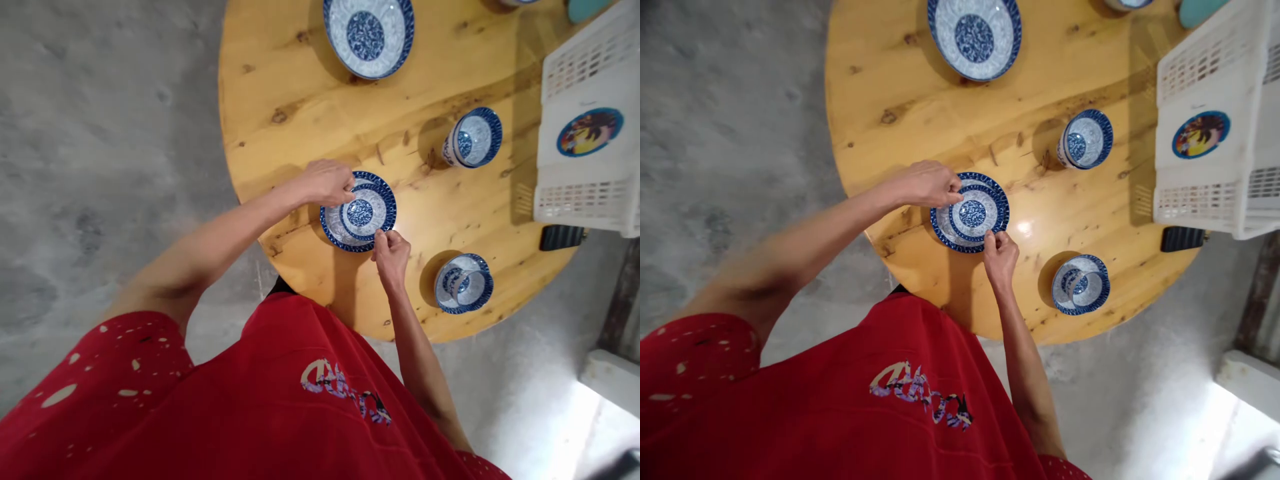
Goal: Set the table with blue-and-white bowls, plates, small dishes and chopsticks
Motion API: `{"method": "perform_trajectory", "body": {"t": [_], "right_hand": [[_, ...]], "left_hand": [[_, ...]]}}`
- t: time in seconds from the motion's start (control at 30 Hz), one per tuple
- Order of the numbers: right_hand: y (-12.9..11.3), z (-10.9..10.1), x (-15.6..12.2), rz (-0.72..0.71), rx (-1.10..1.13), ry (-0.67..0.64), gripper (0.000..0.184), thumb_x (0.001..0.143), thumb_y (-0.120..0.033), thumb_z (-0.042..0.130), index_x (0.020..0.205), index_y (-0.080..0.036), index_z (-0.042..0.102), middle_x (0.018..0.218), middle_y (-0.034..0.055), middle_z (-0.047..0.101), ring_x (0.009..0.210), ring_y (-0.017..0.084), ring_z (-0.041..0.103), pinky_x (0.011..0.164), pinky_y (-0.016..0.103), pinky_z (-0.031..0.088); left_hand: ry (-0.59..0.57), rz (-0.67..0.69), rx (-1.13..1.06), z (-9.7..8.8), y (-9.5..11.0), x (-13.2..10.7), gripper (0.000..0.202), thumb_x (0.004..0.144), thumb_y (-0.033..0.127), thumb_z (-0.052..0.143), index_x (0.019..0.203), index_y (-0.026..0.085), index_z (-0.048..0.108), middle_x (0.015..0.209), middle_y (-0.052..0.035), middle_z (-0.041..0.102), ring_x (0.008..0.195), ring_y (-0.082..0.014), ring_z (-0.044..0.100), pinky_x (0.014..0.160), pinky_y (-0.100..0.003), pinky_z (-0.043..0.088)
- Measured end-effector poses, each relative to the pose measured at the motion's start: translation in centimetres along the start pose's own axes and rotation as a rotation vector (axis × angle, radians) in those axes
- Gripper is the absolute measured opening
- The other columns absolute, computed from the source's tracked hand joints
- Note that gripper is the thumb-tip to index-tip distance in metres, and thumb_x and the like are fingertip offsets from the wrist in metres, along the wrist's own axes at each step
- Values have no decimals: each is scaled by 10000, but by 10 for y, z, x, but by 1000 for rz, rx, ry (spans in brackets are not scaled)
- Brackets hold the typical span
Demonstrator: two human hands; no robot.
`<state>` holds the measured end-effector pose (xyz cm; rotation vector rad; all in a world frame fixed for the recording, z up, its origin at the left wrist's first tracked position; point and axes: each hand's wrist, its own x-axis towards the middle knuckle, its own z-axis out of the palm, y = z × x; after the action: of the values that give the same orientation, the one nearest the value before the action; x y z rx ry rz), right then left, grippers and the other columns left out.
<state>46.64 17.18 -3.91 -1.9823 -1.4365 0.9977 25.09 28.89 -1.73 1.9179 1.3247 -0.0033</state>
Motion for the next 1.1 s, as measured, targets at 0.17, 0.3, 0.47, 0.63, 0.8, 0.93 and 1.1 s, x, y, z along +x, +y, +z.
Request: {"method": "perform_trajectory", "body": {"t": [0.17,0.3,0.47,0.63,0.8,0.93,1.1], "right_hand": [[-5,-3,-6,56,61,-2,401,923,-481,534,640,-197,521,522,-47,483,472,105,458,483,232,392],[-7,-2,-9,95,79,2,389,905,-507,558,709,-172,588,532,-39,533,453,105,479,470,234,391],[-12,2,-10,80,90,-8,354,897,-441,568,658,-180,557,534,-38,547,444,92,475,457,224,371],[-15,4,-10,119,149,-7,309,866,-390,595,644,-183,535,547,-41,550,431,83,462,426,218,346],[-16,5,-10,127,163,5,307,853,-384,613,634,-181,543,538,-39,550,421,85,462,418,222,343],[-16,6,-11,134,170,5,304,852,-385,619,638,-177,557,538,-35,559,423,86,469,415,221,342],[-15,8,-12,141,171,12,299,853,-376,616,638,-174,565,538,-32,568,417,86,471,414,220,347]], "left_hand": [[51,19,-61,5,-11,2,297,849,388,563,896,144,725,881,-84,692,1010,-269,615,813,-325,370],[88,51,-102,9,-19,0,307,841,379,563,929,145,740,898,-94,703,1010,-267,612,808,-326,373],[130,132,-141,11,-20,-3,241,803,312,564,845,167,752,774,-82,694,857,-228,619,716,-319,357],[129,135,-142,11,-17,-5,256,775,239,542,858,147,767,803,-111,707,836,-242,621,710,-338,345],[131,146,-152,12,-19,-4,262,780,236,540,868,142,768,823,-116,709,832,-240,618,716,-337,347],[129,155,-154,12,-20,-2,246,788,241,550,863,145,763,854,-118,706,836,-243,613,725,-339,354],[113,154,-143,9,-20,-1,240,790,241,545,863,150,755,864,-118,705,856,-243,613,723,-335,358]]}}
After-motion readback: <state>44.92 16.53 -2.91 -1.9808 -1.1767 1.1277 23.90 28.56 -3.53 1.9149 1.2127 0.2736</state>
